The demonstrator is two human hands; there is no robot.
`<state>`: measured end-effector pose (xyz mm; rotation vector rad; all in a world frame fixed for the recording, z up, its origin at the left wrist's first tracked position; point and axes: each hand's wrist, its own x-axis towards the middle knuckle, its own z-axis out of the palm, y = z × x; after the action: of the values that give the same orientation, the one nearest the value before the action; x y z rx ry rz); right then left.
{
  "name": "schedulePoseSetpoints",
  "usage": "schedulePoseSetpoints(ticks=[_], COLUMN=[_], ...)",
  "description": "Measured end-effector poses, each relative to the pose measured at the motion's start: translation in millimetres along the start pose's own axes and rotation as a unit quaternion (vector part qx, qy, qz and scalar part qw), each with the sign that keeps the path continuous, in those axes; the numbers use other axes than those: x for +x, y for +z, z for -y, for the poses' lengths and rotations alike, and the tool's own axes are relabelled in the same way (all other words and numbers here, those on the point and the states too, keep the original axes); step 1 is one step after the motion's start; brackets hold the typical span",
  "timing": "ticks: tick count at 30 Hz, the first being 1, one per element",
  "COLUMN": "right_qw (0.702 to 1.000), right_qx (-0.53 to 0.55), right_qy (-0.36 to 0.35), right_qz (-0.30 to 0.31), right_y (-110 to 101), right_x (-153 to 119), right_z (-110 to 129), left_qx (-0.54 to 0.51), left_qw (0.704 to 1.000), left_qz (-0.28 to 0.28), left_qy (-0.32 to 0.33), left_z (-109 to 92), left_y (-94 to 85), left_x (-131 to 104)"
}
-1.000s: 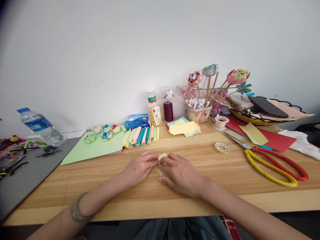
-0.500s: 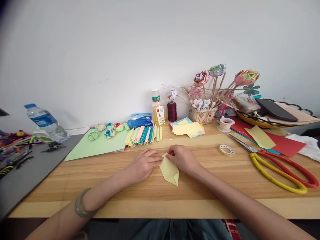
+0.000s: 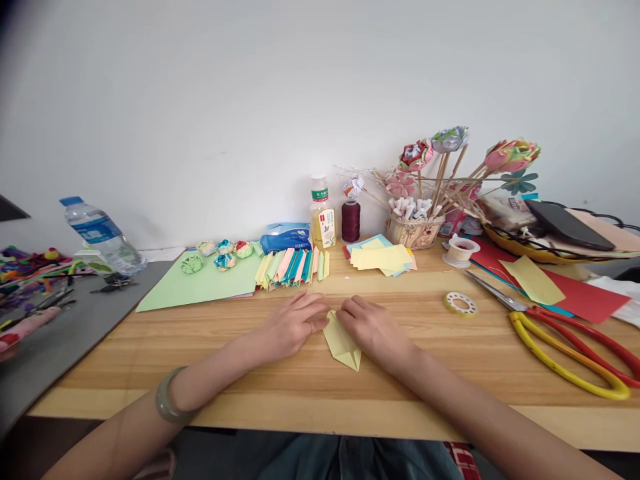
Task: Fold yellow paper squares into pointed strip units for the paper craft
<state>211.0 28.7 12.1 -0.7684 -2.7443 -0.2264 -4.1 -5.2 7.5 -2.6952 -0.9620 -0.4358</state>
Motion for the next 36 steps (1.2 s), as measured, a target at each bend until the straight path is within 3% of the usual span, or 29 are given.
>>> schedulePoseSetpoints(ticks=[7,15,19,23,26,31,34,36], right_qw=[0.994,0.994,0.996,0.997,0.994,0.996,0.992,0.992], right_qx=[-0.082,-0.085,-0.052,0.071,0.106,0.069,0.052,0.064], right_qy=[-0.065,-0.071,-0.066,-0.004,0.023,-0.05,-0.105,-0.099], right_qz=[-0.021,-0.019,-0.01,0.007,0.016,0.025,0.039,0.055], right_y=[-2.3,-5.2,-9.6,-17.4,-17.4,-13.5,-20.4,-28.0], right_x=[-0.4,2.2,4.4,5.3,6.1,3.7,-5.2,-15.7], right_z=[3.3,5.2,1.6,-6.1,-10.9,-15.7,-21.4,-26.3], left_qx=[-0.027,-0.052,-0.065,-0.077,-0.077,-0.074,-0.067,-0.057], left_qw=[0.997,0.993,0.99,0.989,0.988,0.99,0.991,0.993], left_qz=[0.058,0.089,0.108,0.113,0.117,0.108,0.098,0.089], left_qy=[0.051,0.053,0.059,0.062,0.06,0.055,0.058,0.059], left_z=[8.8,11.3,15.0,17.2,17.4,17.4,18.2,18.7], left_y=[0.5,-5.4,-9.8,-9.7,-8.1,-8.3,-8.2,-6.4], left_x=[1.8,5.1,6.6,6.9,6.7,6.4,6.2,5.1])
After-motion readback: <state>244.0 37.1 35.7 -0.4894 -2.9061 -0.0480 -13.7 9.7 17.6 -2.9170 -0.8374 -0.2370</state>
